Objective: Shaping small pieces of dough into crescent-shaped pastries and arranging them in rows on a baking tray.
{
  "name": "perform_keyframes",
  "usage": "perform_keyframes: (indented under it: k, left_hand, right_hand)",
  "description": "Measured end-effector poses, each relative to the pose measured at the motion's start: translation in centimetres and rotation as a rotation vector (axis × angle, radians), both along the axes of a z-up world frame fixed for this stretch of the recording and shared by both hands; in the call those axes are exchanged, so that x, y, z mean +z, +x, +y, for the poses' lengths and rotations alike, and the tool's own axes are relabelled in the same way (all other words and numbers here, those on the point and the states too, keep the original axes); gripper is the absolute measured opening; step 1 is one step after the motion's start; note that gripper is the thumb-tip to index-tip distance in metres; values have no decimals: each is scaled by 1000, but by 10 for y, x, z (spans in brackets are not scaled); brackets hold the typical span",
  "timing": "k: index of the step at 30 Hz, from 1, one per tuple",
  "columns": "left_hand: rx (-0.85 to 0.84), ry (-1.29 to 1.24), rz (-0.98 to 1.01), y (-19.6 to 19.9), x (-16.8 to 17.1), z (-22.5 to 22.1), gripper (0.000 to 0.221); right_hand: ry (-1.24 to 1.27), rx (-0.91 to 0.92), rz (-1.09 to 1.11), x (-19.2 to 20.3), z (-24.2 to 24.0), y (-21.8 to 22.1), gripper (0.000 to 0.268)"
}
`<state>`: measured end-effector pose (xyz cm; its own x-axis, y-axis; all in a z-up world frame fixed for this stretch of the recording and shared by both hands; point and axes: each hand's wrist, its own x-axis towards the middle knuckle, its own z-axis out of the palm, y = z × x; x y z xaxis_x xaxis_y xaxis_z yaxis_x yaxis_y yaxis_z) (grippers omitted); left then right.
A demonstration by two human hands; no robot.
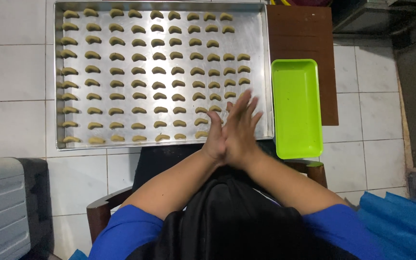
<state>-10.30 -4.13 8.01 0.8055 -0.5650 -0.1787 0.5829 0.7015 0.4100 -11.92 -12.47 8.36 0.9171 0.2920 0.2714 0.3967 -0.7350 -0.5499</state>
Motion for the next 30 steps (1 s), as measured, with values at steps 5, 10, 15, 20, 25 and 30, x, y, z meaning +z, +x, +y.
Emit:
perform_keyframes:
  k: [5, 10, 15, 20, 25, 30]
  left_hand:
    - [-22, -28, 31, 2, 2, 1, 117]
    - [-59, -137, 157, 3, 12, 11, 103]
    - [-66, -160, 232, 9, 10, 7, 112]
    - [-105, -340, 229, 11, -14, 15, 99]
    - [-24, -277, 273, 9, -45, 8, 105]
    - [-8, 2, 0, 13, -14, 13, 109]
  right_hand:
    - [28, -21, 38, -23, -18, 15, 97]
    - [28, -66, 124, -21, -14, 14, 114]
    - [169, -124, 506, 22, -20, 28, 142]
    - [449, 24, -14, 11, -47, 8, 85]
    - [267, -49, -246, 20, -28, -13, 46]
    - [427, -50, -33, 33, -25, -8, 20]
